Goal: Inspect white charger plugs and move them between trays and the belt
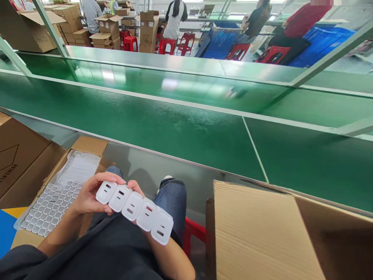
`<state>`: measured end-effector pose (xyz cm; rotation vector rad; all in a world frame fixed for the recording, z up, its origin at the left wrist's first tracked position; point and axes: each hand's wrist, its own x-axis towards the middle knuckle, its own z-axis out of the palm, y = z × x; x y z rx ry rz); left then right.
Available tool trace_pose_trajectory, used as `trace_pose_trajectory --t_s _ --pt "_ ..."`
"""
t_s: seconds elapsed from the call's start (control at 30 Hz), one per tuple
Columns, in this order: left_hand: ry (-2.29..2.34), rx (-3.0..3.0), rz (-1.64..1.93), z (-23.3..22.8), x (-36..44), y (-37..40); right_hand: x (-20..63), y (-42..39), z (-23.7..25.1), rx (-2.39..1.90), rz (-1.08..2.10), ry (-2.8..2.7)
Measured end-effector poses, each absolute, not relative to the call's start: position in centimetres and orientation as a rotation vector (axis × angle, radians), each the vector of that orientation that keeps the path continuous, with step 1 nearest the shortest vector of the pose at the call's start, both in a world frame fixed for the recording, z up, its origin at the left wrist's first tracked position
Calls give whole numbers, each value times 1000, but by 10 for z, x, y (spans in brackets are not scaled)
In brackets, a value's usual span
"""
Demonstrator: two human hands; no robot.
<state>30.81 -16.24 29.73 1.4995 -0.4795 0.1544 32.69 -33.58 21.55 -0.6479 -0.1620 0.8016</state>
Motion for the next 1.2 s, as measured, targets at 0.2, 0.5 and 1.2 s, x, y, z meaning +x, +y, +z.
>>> trace_pose_trajectory --t_s 0.2,0.5,1.2 --pt "-479 1490 116 295 308 -160 328 -335 219 -516 813 -72" --pt "-380 1471 114 297 305 -162 334 -330 231 -379 859 -139" --pt "-310 1989 291 312 309 -179 342 -331 206 -497 692 -191"
